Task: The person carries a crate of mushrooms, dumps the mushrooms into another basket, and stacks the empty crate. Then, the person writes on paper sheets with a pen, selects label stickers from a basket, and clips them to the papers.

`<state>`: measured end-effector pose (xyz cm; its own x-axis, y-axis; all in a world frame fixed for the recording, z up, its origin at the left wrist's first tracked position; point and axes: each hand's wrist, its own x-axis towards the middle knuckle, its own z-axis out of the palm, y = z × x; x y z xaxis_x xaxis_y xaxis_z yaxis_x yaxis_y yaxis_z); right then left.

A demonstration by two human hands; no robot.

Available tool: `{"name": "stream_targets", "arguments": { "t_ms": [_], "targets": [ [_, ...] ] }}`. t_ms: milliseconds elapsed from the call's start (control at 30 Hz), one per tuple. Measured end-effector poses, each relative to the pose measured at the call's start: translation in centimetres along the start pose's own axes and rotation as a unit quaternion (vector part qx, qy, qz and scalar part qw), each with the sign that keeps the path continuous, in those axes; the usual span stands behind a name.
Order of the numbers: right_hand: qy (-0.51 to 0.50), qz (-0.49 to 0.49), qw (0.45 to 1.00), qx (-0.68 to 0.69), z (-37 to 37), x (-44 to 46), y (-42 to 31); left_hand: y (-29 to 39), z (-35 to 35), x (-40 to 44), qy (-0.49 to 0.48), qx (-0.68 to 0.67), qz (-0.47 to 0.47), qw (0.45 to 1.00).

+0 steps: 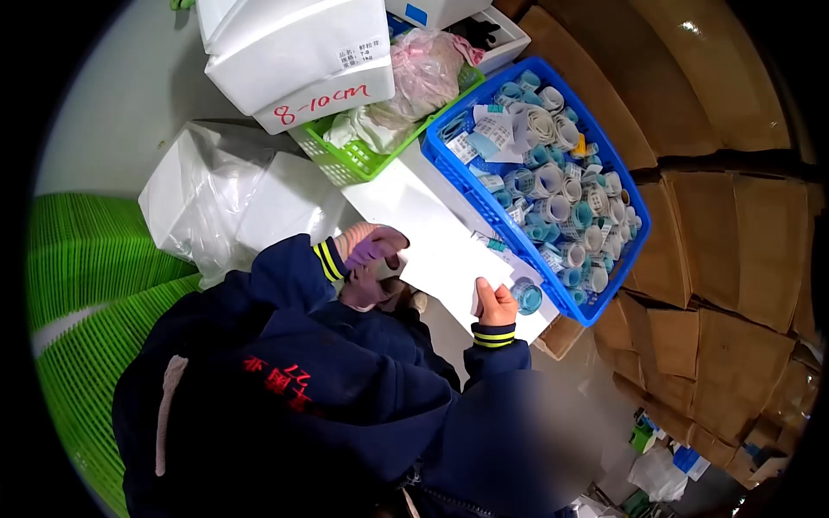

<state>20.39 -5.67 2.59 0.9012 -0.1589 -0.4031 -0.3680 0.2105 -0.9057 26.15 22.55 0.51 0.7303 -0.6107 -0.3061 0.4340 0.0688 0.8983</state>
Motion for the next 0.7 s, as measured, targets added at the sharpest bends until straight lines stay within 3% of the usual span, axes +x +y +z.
{"name": "stream_targets", "arguments": {
  "t_ms": [67, 133, 167, 267, 333, 467, 600, 633, 700],
  "targets": [
    [-0.007, 0.007, 1.0, -0.006, 0.0, -0.1, -0.1, -1.1, -1.6, -0.2, -0.015, -0.034, 0.061, 0.997],
    [-0.026, 0.011, 1.0, 0.013, 0.8, 0.7, 0.1, 1.2, 0.2, -0.2, -0.011, -0.066, 0.009, 0.998],
    [-0.035, 0.019, 0.999, 0.014, 1.2, 1.2, 0.5, -0.7, -0.5, 0.7, 0.0, -0.193, -0.022, 0.981],
    [-0.038, 0.031, 0.998, -0.027, 1.6, 2.0, 1.3, 2.7, 3.4, 1.6, 0.079, -0.006, -0.007, 0.997],
    [-0.011, 0.03, 0.999, 0.023, 2.4, 1.9, 1.0, 3.1, 4.4, 2.5, 0.116, -0.046, -0.061, 0.99],
    [0.006, 0.079, 0.996, 0.032, 1.5, 2.5, 2.3, 2.0, 5.2, 4.1, 0.126, -0.208, -0.079, 0.967],
    [0.0, 0.094, 0.992, 0.078, 0.3, 2.8, 2.7, 0.6, 3.9, 5.9, 0.152, -0.125, -0.116, 0.974],
    [0.002, 0.117, 0.993, 0.021, -0.8, 2.9, 2.8, 0.3, 3.8, 6.3, 0.15, -0.094, -0.11, 0.978],
    [0.028, 0.096, 0.994, 0.042, -1.8, 2.7, 2.4, -0.1, 3.9, 7.1, 0.152, -0.086, -0.095, 0.98]
  ]
}}
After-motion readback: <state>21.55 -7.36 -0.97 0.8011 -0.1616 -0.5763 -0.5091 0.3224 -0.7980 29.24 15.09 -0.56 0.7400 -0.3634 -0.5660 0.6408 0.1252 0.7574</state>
